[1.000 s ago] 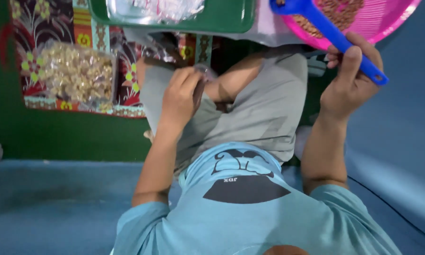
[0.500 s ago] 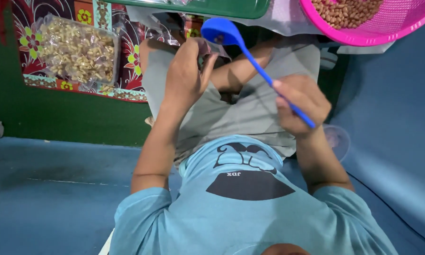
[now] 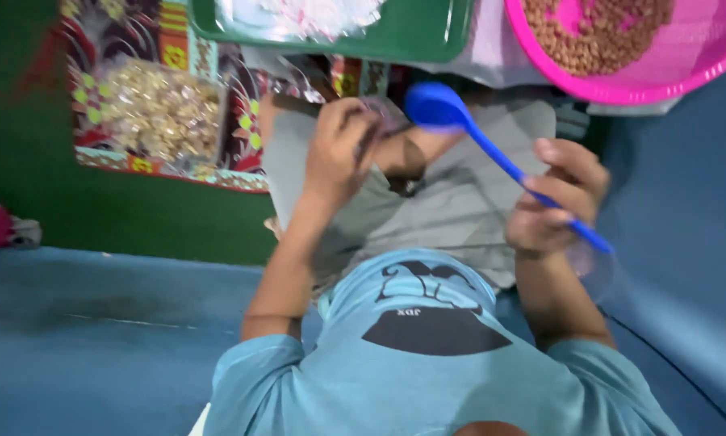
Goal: Scooping small snack items from a basket into individual plastic bags and sealing them for distribution.
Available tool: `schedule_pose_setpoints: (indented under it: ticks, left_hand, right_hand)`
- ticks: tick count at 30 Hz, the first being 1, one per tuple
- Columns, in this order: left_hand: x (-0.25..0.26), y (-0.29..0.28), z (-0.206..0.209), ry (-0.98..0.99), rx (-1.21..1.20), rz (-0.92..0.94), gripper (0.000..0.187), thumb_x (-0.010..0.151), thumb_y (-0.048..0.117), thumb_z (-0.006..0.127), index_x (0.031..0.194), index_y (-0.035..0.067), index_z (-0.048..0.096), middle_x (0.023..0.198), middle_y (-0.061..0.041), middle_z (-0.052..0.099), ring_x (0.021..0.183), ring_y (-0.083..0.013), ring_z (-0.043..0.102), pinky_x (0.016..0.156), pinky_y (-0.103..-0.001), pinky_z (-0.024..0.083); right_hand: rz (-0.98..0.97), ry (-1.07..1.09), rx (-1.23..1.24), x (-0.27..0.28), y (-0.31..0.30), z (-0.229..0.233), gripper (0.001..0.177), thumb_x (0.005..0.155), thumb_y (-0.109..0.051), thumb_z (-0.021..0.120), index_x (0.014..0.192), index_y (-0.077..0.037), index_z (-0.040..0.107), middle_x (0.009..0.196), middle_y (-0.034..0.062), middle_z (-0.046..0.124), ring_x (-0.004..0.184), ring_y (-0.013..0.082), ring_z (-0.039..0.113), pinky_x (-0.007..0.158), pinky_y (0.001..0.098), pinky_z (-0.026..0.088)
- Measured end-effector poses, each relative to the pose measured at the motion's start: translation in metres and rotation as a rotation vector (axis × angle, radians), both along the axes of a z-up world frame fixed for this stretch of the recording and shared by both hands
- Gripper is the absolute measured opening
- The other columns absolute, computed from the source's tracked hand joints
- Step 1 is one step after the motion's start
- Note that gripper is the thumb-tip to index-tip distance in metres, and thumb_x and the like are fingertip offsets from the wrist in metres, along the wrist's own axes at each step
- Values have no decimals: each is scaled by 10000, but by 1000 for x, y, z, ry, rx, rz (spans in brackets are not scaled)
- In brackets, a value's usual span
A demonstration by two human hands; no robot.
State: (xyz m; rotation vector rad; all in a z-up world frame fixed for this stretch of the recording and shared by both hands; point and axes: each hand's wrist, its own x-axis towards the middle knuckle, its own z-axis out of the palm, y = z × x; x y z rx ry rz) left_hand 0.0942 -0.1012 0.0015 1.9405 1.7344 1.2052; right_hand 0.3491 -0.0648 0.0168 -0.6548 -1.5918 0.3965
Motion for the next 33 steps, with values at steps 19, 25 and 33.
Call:
schedule_pose_setpoints:
  ticks: [19,25,33]
  left_hand:
    - [18,-27,-21,-272,-62,-287,220,928,-3,739,1136,71,731,1020,-93,730,928,-305,739,792,-395,628]
    - [23,-24,-24,-320,-67,-286,286,877,32,805,1144,101,729,977,-68,734,919,-294,729,796,-386,625]
    - [22,-24,-40,-394,-137,-251,113,924,86,764,1036,94,760,925,-54,735,828,-255,720,734,-345,616]
  right_hand:
    - [364,-464,-585,-12,2,-28,70,909,-109,787,959,-69,758,878,142,743,768,391,699,646,458,552]
    - [339,-427,-570,-8,-1,-31,166,826,-133,864,970,-93,791,886,103,774,872,350,751,759,407,591]
    - [325,-394,-576,-9,-1,-35,117,853,-155,832,961,-129,794,898,69,771,875,314,752,803,395,590]
